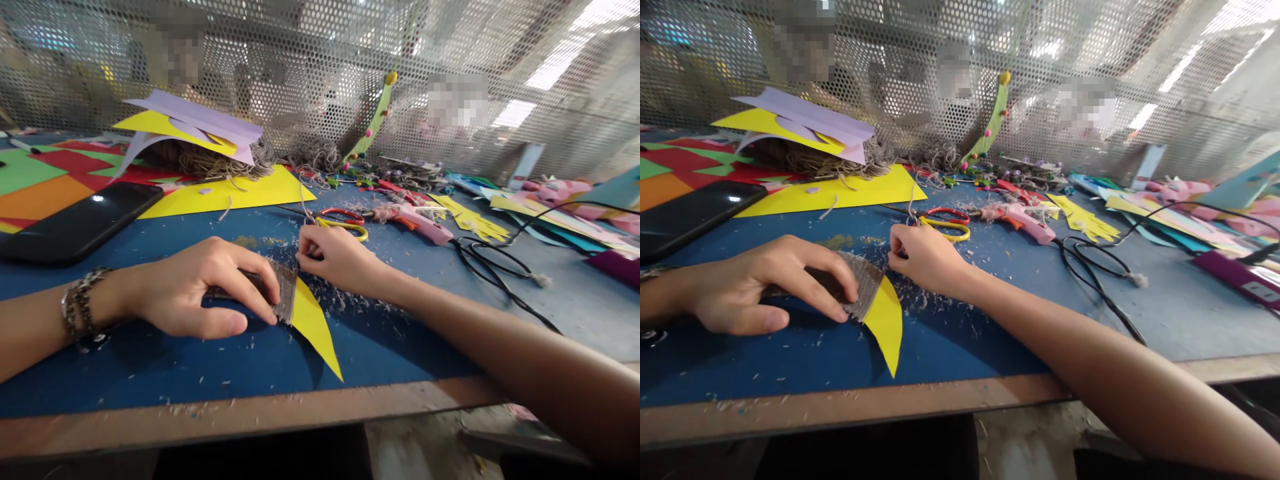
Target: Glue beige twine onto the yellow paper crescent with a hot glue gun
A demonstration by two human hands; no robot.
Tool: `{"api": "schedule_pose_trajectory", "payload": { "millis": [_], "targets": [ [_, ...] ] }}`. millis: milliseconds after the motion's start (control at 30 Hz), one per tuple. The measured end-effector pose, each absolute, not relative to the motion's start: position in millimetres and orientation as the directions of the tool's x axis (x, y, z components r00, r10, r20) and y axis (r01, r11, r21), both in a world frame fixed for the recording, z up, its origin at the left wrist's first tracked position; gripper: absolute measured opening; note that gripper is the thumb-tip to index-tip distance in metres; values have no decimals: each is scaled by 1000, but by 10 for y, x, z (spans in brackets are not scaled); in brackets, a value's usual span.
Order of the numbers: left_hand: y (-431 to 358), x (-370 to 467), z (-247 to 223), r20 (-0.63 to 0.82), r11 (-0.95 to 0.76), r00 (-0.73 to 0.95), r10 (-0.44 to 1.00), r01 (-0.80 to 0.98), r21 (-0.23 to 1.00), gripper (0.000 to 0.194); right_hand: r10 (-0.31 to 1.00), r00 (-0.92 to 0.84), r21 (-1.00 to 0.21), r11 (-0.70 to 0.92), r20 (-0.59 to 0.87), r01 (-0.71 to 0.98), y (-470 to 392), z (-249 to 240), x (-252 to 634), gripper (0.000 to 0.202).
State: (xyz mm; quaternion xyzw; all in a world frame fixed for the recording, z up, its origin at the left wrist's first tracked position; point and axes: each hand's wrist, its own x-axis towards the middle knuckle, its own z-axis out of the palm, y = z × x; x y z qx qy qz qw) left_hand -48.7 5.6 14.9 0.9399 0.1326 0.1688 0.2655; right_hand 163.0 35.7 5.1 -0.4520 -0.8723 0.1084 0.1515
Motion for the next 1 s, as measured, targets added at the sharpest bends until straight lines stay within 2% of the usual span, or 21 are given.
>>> {"api": "schedule_pose_trajectory", "payload": {
  "millis": [100,267,333,767,867,933,1000],
  "targets": [
    [41,-480,136,252,-833,897,364,192,519,30,825,-539,-325,563,168,760,356,43,1630,5],
    [9,-441,127,260,-933,924,281,199,301,36,827,-537,-322,561,168,763,355,46,1629,4],
    [6,-435,128,261,-948,932,251,182,260,36,828,-537,-321,559,162,764,353,51,1624,4],
    [-2,-424,139,241,-949,942,235,170,264,36,824,-543,-287,565,161,773,340,59,1615,4],
    [2,-434,146,225,-926,934,276,195,322,32,824,-543,-288,565,161,773,341,63,1615,4],
    [14,-441,151,225,-871,917,329,203,447,23,825,-543,-294,563,156,772,345,65,1619,4],
    [34,-447,147,209,-746,881,425,210,632,23,825,-544,-300,563,153,770,349,65,1624,5]
  ]
}}
